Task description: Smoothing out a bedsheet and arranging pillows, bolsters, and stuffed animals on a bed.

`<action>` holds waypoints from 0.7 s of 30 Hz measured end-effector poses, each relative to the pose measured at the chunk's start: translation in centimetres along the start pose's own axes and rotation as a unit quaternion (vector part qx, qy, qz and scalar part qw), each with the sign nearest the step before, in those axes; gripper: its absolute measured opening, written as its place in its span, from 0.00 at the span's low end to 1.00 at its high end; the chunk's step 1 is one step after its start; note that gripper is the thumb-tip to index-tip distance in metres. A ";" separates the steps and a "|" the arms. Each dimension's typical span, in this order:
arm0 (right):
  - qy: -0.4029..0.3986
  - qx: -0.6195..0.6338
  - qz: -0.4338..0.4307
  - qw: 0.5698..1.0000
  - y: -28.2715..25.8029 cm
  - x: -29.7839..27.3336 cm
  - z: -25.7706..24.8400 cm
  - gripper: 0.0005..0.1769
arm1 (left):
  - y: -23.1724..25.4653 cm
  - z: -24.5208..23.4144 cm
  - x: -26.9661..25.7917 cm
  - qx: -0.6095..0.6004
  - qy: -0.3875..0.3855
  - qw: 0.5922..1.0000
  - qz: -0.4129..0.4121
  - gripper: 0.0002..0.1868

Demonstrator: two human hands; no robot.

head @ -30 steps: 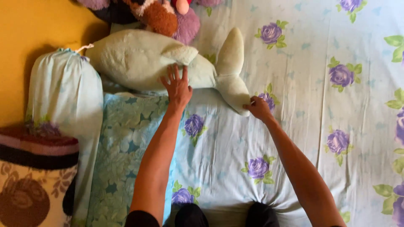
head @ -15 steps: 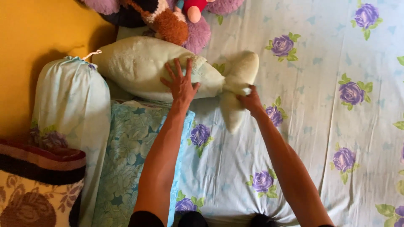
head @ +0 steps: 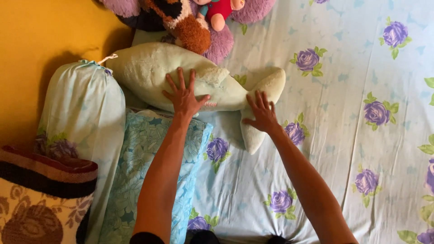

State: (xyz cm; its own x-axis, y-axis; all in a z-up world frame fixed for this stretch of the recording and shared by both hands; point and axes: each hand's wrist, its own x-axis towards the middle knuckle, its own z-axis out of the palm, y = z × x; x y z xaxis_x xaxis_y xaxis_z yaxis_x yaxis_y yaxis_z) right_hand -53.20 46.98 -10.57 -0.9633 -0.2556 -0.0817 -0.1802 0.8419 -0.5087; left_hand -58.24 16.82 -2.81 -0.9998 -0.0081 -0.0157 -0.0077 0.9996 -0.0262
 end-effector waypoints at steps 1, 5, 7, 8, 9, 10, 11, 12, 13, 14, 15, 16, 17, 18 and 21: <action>-0.062 -0.026 0.035 0.997 -0.1 -0.2 -0.8 0.58 | -0.1 0.0 0.2 -0.006 -0.023 1.000 -0.007 0.57; -0.139 -0.061 0.103 0.983 -0.3 -0.7 -1.8 0.62 | -0.3 -0.4 0.2 -0.033 -0.066 0.997 -0.011 0.57; -0.136 -0.058 0.118 0.982 -0.3 -1.1 -1.4 0.62 | -0.6 0.4 0.2 -0.039 -0.064 0.997 -0.007 0.59; -0.136 -0.053 0.129 0.981 -0.5 -1.2 -1.1 0.62 | -0.9 0.7 0.3 -0.041 -0.064 0.997 -0.005 0.60; -0.129 -0.054 0.128 0.982 -0.7 -1.6 -1.5 0.62 | -0.7 0.4 0.5 -0.041 -0.058 0.997 -0.004 0.60; -0.118 -0.052 0.125 0.984 -0.9 -2.6 -1.6 0.61 | -0.5 0.4 0.1 -0.046 -0.048 0.998 -0.003 0.60; -0.107 -0.051 0.123 0.985 -1.2 -3.5 -1.5 0.61 | -0.4 0.5 -0.4 -0.051 -0.038 0.998 -0.002 0.59; -0.107 -0.052 0.121 0.985 -1.1 -4.7 -1.1 0.61 | 0.1 0.8 -1.1 -0.052 -0.038 0.998 -0.004 0.59; -0.085 -0.039 0.112 0.989 -0.9 -6.0 -0.7 0.57 | 0.7 1.2 -1.8 -0.049 -0.002 0.999 -0.002 0.56; -0.059 -0.027 0.104 0.992 -0.6 -7.0 -0.4 0.53 | 1.5 1.5 -2.2 -0.047 0.036 0.998 0.002 0.53; -0.056 -0.029 0.103 0.993 -0.4 -8.4 0.7 0.53 | 2.5 2.6 -3.4 -0.048 0.040 0.998 0.002 0.53; -0.018 -0.013 0.108 0.994 0.0 -9.9 2.0 0.52 | 3.6 3.7 -4.6 -0.038 0.048 0.998 0.025 0.51; 0.019 0.003 0.113 0.993 0.4 -11.5 3.3 0.51 | 4.8 5.0 -5.9 -0.028 0.057 0.997 0.047 0.49; 0.024 0.004 0.117 0.993 0.4 -12.7 4.8 0.51 | 6.6 4.7 -8.1 -0.028 0.059 0.996 0.054 0.49; 0.051 -0.027 0.153 0.986 -0.2 -19.6 8.5 0.47 | 11.1 6.2 -18.0 -0.117 0.099 0.973 0.175 0.44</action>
State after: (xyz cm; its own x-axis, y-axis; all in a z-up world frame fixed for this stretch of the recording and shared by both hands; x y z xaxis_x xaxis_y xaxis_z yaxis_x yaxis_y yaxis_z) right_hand -32.57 47.77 -16.16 -0.9888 0.0621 -0.1358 0.1150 0.8965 -0.4278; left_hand -40.20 27.89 -8.99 -0.9253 0.3149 0.2112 0.3528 0.9191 0.1753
